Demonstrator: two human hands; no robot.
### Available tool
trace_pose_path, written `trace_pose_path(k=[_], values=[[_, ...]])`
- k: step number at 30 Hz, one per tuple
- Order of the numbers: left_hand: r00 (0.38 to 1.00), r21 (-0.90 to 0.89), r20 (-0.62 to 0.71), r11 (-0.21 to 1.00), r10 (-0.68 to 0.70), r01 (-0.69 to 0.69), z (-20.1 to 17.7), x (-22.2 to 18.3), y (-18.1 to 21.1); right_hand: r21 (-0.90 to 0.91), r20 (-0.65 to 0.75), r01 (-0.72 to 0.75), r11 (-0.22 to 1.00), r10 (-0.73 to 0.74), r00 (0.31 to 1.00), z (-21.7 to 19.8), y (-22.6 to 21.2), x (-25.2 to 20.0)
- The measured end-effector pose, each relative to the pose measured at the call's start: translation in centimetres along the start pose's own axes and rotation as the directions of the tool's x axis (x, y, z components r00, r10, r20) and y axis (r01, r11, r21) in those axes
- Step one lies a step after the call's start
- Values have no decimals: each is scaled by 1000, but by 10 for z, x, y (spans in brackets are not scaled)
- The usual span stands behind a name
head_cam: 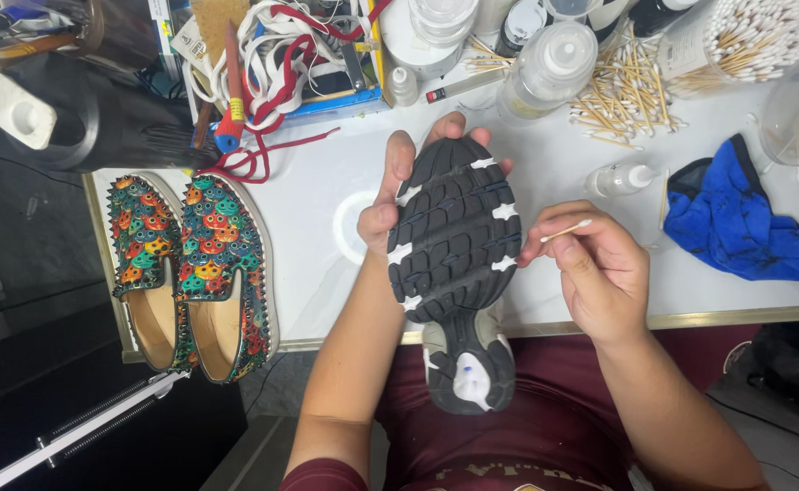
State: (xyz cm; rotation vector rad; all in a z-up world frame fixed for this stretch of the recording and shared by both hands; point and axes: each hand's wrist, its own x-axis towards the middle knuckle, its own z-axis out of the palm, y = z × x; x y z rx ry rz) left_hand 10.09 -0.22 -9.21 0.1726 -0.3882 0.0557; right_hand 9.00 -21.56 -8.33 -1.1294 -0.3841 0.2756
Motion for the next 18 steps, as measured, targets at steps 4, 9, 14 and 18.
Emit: trace_pose_path(k=[4,9,14,18], values=[[999,-19,-47,1000,-1,1,-4,-3,-17,-81,-49,72,994,-76,996,-4,5,0],[984,325,33,933,-174,154,-19,-6,-5,-178,-84,54,982,-70,994,-10,6,-2],[937,561,-108,758,-333,334,-17,6,19,-284,-86,49,958,-76,993,-7,-3,8],[906,675,-149,629,-397,387,-2,26,32,-471,-53,120,874,-164,985,2,-12,17]])
